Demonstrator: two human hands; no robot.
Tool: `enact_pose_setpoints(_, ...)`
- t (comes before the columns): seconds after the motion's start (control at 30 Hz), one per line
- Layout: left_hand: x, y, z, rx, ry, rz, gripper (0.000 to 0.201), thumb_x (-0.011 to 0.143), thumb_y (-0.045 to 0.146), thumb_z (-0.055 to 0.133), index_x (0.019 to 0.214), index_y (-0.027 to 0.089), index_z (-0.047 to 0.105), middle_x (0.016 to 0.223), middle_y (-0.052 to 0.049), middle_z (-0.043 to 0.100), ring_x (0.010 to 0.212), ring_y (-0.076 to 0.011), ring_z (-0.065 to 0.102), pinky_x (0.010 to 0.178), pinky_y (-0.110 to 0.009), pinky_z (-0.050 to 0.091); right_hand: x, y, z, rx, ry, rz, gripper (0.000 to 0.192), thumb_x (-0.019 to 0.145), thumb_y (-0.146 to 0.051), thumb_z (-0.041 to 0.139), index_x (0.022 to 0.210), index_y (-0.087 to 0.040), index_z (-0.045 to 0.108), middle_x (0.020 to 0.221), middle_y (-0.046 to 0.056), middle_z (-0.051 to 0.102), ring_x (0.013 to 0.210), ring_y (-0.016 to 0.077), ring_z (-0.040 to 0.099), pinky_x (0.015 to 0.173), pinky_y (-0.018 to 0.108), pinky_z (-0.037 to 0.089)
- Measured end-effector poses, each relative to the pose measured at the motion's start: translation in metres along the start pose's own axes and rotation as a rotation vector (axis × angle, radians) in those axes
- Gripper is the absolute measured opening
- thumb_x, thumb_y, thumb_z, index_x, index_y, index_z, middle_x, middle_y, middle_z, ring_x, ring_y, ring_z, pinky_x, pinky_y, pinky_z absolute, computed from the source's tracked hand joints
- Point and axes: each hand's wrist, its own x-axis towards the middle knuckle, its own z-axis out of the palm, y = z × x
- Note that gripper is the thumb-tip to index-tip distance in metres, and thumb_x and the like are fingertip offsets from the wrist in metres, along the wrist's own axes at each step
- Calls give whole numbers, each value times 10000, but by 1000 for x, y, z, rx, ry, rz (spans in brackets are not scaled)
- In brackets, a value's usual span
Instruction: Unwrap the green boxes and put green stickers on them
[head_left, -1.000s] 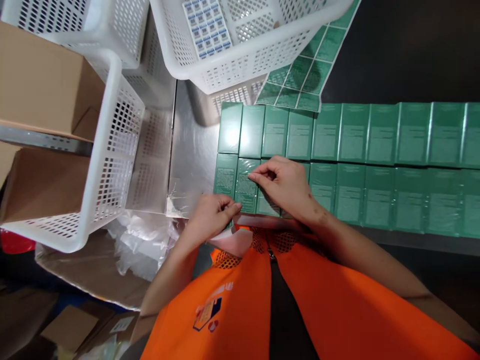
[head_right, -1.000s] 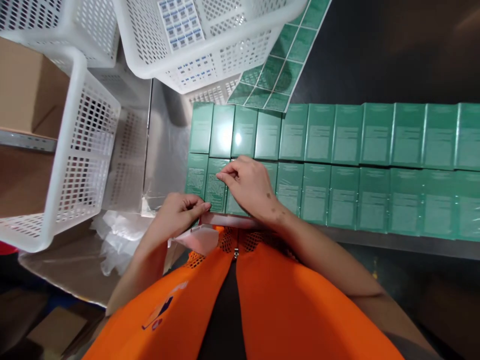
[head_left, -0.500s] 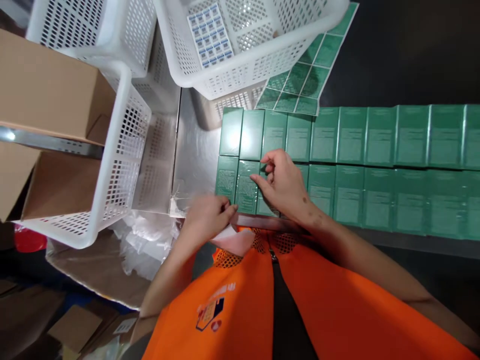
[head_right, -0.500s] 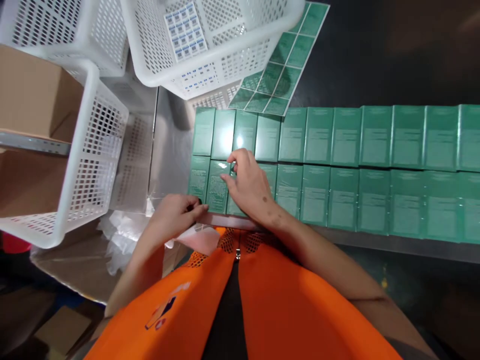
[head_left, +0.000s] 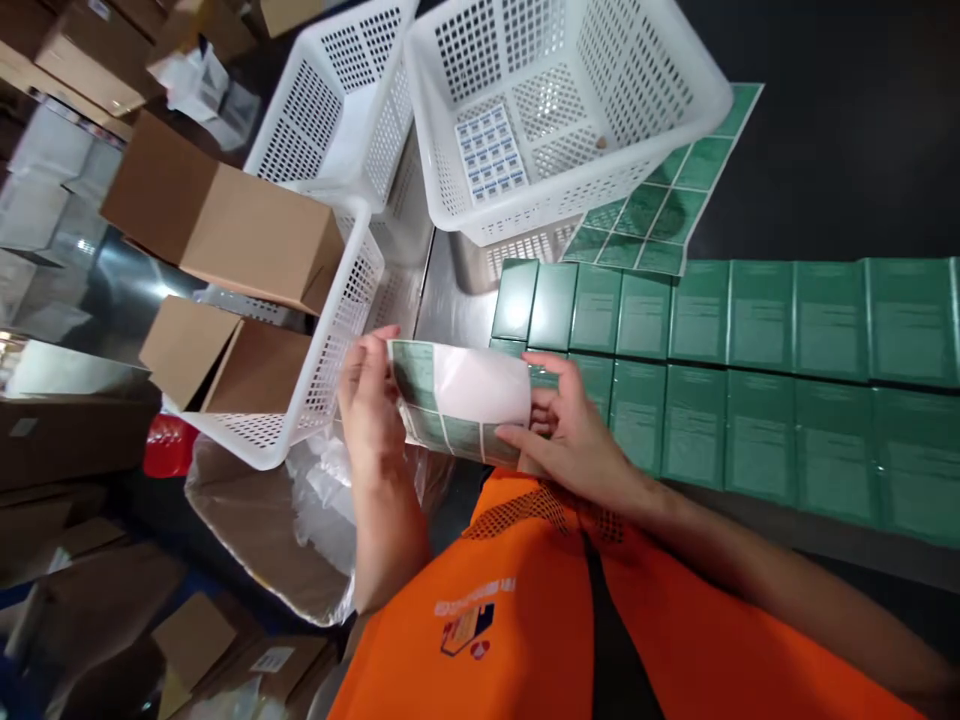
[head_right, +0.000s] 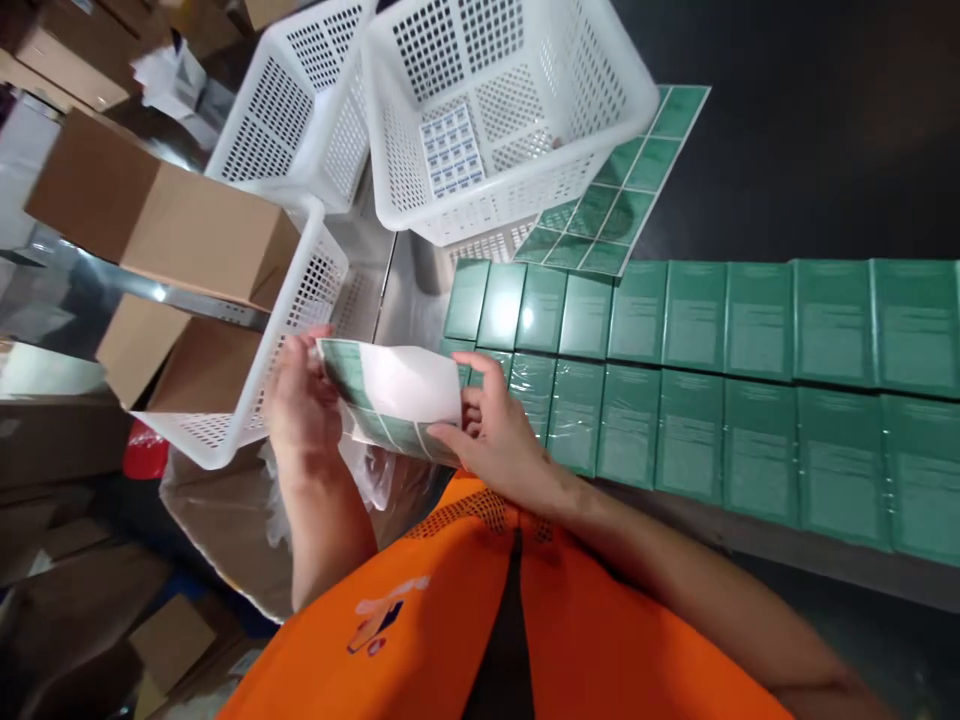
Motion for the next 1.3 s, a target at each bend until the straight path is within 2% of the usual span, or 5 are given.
enact_pose_setpoints(0.23,-19,-10,-3,-267,-275,-93,174,751,295,801,851,197,699,759,1,731,669,-137,651,632,-243,528,4,-25,-12,-722,568,-698,491,838,-218,718,1290,-292,541,1222,111,600,1183,307,575,1001,502,487)
enact_pose_setpoints(0.37,-26,-8,4,-341,-383,1,110,793,251,798,823,212,699,773,20,716,701,-107,636,674,-207,508,8,-44,-5,-720,448,-773,376,902,-241,685,1261,-302,593,1067,49,698,1020,239,650,938,428,496)
enact_pose_setpoints(0.67,-27,-11,0,-276,-448,31,221,764,318,813,736,205,626,686,19,614,634,-125,545,613,-241,461,15,-49,-4,-271,262,-400,295,826,-203,769,1104,-259,690,898,-22,751,806,157,707,745,295,544)
enact_pose_setpoints(1.1,-22,1,13,-419,-485,-157,287,787,454,792,902,203,713,837,-19,716,737,-141,652,709,-233,500,18,-26,1,-970,575,-907,146,935,-170,594,943,-263,706,1059,-27,766,940,201,640,819,401,385)
enact_pose_setpoints(1.3,-12,-11,12,-304,-471,-238,315,770,426,821,776,175,631,744,-44,737,729,-186,709,683,-263,530,20,-11,3,-1131,320,-1080,189,957,-144,549,838,-215,678,927,-17,743,963,172,608,869,387,376)
